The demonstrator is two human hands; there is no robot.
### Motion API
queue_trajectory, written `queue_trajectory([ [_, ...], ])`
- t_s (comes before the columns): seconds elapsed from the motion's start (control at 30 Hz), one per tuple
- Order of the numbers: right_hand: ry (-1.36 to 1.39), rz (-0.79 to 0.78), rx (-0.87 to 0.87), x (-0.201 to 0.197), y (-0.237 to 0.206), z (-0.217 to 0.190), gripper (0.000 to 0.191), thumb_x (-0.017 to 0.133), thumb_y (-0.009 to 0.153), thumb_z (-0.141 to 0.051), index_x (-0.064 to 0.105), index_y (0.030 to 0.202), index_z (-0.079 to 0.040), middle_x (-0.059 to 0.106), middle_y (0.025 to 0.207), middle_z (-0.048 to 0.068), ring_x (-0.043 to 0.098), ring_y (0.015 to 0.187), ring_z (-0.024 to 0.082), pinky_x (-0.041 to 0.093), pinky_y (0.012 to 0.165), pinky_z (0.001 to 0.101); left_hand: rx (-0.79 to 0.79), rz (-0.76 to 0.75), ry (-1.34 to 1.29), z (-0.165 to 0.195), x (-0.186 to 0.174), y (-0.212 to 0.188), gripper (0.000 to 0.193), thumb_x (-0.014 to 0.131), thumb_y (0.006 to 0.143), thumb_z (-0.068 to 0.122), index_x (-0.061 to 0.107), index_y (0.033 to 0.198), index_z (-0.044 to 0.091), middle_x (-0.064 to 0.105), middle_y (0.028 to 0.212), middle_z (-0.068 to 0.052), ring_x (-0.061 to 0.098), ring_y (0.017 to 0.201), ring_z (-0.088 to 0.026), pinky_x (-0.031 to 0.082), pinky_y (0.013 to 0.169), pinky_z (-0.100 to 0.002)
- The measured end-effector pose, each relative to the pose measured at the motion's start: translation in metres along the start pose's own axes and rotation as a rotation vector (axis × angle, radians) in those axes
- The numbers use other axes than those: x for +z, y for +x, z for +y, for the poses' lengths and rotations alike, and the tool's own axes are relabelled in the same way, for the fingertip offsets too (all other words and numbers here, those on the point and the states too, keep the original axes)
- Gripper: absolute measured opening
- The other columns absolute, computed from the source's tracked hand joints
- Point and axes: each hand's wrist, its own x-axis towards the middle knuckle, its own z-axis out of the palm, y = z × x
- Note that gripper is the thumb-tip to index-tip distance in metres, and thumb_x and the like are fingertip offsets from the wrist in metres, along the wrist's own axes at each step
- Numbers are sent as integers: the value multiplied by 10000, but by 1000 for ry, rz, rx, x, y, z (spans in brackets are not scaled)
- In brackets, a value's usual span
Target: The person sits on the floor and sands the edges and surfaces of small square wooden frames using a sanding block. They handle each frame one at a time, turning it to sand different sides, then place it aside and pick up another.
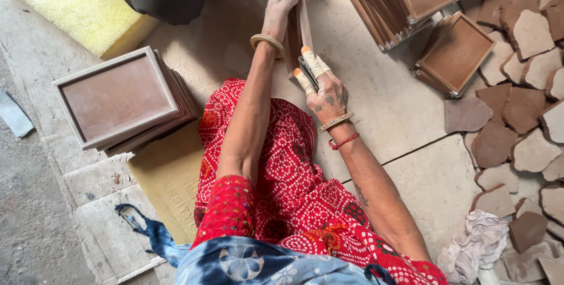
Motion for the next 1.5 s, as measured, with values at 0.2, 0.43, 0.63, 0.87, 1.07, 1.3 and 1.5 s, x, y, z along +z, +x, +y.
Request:
queue_trajectory([
  [0.2, -10, 16, -33, 2, -4, 0, 443, 716, 990, -284, 616, 1405, -168, 686, 1314, 125, 714, 1071, 352, 581, 862, 397, -4, -36, 274, 13, 5, -8, 333, 566, 856, 327, 781, 951, 91, 720, 837, 23, 649, 797, -100, 531, 743, -268],
  [0.43, -22, -43, 12, 4, -3, 6, 504, 702, 993, -273, 545, 1469, -216, 683, 1332, 117, 721, 1056, 341, 588, 847, 411, -33, 134, 484, -1, 13, -2, 397, 523, 911, 439, 752, 818, 128, 662, 709, 19, 633, 695, -106, 494, 637, -301],
  [0.63, -56, -61, 51, 6, -4, 13, 538, 710, 986, -286, 527, 1489, -237, 726, 1244, 107, 741, 995, 318, 588, 809, 419, -19, -33, 377, -6, 5, -1, 427, 511, 987, 474, 766, 963, 132, 681, 802, 19, 646, 760, -111, 543, 703, -322],
  [0.87, 1, -86, 133, -3, -12, 12, 571, 746, 942, -320, 533, 1467, -249, 738, 1193, 115, 746, 916, 316, 580, 770, 414, 30, -336, 337, -4, 1, -3, 416, 632, 910, 348, 689, 1196, 50, 684, 1018, -24, 618, 971, -151, 514, 900, -326],
  [1.07, 41, -47, 71, 0, -12, 8, 577, 726, 961, -294, 508, 1494, -253, 702, 1271, 139, 728, 1003, 346, 589, 807, 407, 52, -151, 457, -15, 4, 0, 373, 606, 952, 398, 765, 1102, 96, 753, 968, -33, 687, 926, -138, 562, 851, -312],
  [1.3, 33, -72, 52, 1, 0, 0, 533, 730, 956, -257, 545, 1456, -263, 720, 1264, 122, 721, 1021, 352, 584, 815, 423, -184, 79, 756, 0, -7, -11, 455, 539, 990, 523, 730, 1079, 120, 753, 934, -38, 687, 843, -146, 521, 779, -308],
  [1.5, 61, -131, 51, 11, 3, -6, 585, 724, 937, -211, 530, 1487, -252, 708, 1253, 143, 714, 1034, 362, 573, 843, 437, -242, -128, 539, 30, -17, -56, 449, 733, 871, 484, 688, 915, 39, 688, 742, -68, 638, 623, -153, 528, 548, -308],
])
